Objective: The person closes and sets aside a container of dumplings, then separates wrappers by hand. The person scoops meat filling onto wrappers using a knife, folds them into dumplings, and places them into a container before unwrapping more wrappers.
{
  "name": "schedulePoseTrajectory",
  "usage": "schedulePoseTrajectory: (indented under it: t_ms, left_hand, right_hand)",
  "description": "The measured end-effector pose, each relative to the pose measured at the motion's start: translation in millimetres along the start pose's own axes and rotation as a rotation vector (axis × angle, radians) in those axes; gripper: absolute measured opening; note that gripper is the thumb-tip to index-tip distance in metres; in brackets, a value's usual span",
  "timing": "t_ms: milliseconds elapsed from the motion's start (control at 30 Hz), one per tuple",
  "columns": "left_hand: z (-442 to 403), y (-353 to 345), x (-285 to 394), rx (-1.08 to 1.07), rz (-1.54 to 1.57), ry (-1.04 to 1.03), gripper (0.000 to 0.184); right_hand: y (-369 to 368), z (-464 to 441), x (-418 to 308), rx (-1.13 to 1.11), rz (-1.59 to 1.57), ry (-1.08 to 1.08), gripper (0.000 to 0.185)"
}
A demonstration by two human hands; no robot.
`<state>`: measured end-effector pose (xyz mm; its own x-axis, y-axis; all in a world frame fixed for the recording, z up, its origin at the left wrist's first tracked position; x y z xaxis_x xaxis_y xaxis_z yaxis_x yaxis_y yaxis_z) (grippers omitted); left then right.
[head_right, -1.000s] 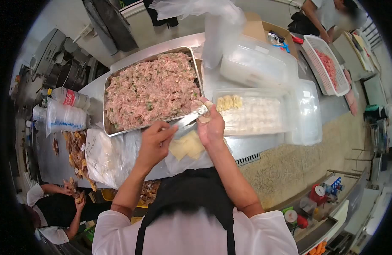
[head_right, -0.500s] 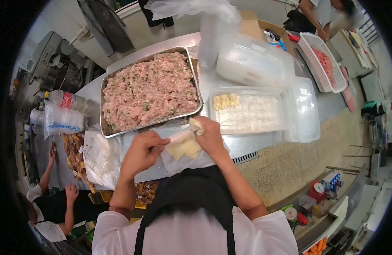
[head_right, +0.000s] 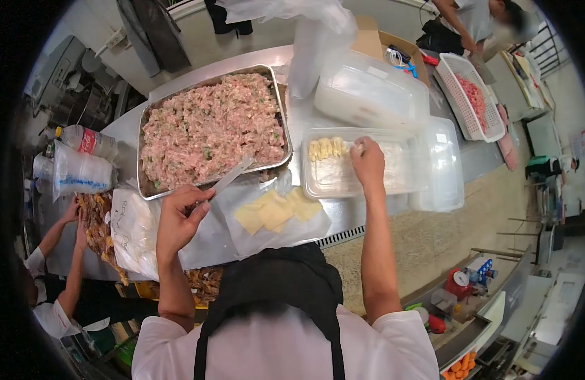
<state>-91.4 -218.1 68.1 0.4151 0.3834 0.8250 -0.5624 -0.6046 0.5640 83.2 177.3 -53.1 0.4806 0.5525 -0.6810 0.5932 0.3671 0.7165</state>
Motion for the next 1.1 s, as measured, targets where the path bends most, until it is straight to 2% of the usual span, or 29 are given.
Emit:
schedulePoseTrajectory:
  t_ms: [67,167,200,267,400,467,500,567,633,700,767,800,867,900,967,1033,1100]
  left_hand:
    - [2,1,-1,0.000,0.006,0.015,0.031]
    - [7,3,-10,-0.036,0.002,0.095,0.030]
    - [8,3,-12,-0.033,0.002,0.096,0.030]
    - [11,7,-15,0.047,0.017,0.041,0.030]
    - [16,7,-25,0.006,0.014,0.114,0.031]
    - [17,13,-23,0.062,-0.021,0.100,0.028]
    - [19,15,-27,0.072,-0.027,0.125,0.028]
    - [21,20,-35,0.092,-0.035,0.181,0.029]
    - [22,21,-41,0.110,-0.056,0.193,0.030]
    - [24,20,-46,0.116,-0.060,0.198,0.030]
    - [25,18,-48,0.111,-0.059,0.221,0.031]
    - [26,17,-49,0.105,-0.057,0.238,0.031]
    - [29,20,-51,0.109,-0.063,0.256,0.032]
    - [30,22,-52,0.107,-0.064,0.267,0.033]
    - [31,27,-53,0.115,-0.088,0.251,0.034]
    - [27,32,-58,0.126,-0.111,0.228,0.036]
    - [16,35,-53,0.164,-0.272,0.004,0.041]
  right_hand:
    - [4,-1,-9,0.172,-0.118,-0.007,0.027]
    - [0,-5,-8,0.221,-0.157,-0.063,0.028]
    - [-3,-7,-2,0.219,-0.158,-0.061,0.028]
    - [-18,-10,19,0.078,-0.103,-0.203,0.033]
    - [-17,-10,15,0.009,0.079,-0.244,0.036]
    - [2,1,-14,0.295,0.131,0.065,0.027]
    - [4,8,-34,0.269,0.123,0.071,0.027]
    - [7,31,-94,0.177,-0.120,0.131,0.021]
    - [-41,68,-122,-0.203,-0.389,0.169,0.022]
    - [-96,117,-153,-0.547,-0.408,0.332,0.026]
    - [-143,156,-163,-0.586,-0.285,0.557,0.023]
    - [-154,163,-168,-0.592,-0.290,0.559,0.023]
    - [-164,162,-169,-0.437,-0.217,0.480,0.017]
    - [-176,162,-161,-0.439,-0.222,0.482,0.017]
    - [-209,159,-135,-0.503,-0.039,0.474,0.018]
    - [-196,149,-146,-0.514,-0.095,0.487,0.016]
    - [-178,145,-158,-0.533,-0.148,0.495,0.015]
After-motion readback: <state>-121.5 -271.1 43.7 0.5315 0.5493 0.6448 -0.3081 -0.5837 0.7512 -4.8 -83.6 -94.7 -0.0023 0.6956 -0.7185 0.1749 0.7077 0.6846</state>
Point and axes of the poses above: each hand's wrist, its own z-axis away from the middle knuckle, its own y-axis out of the back of the hand, x = y × z, the point moved 8 cm from there along -z, towards the middle knuckle, and after that the axes turned 4 degrees about -z, right-handed, at the moved point
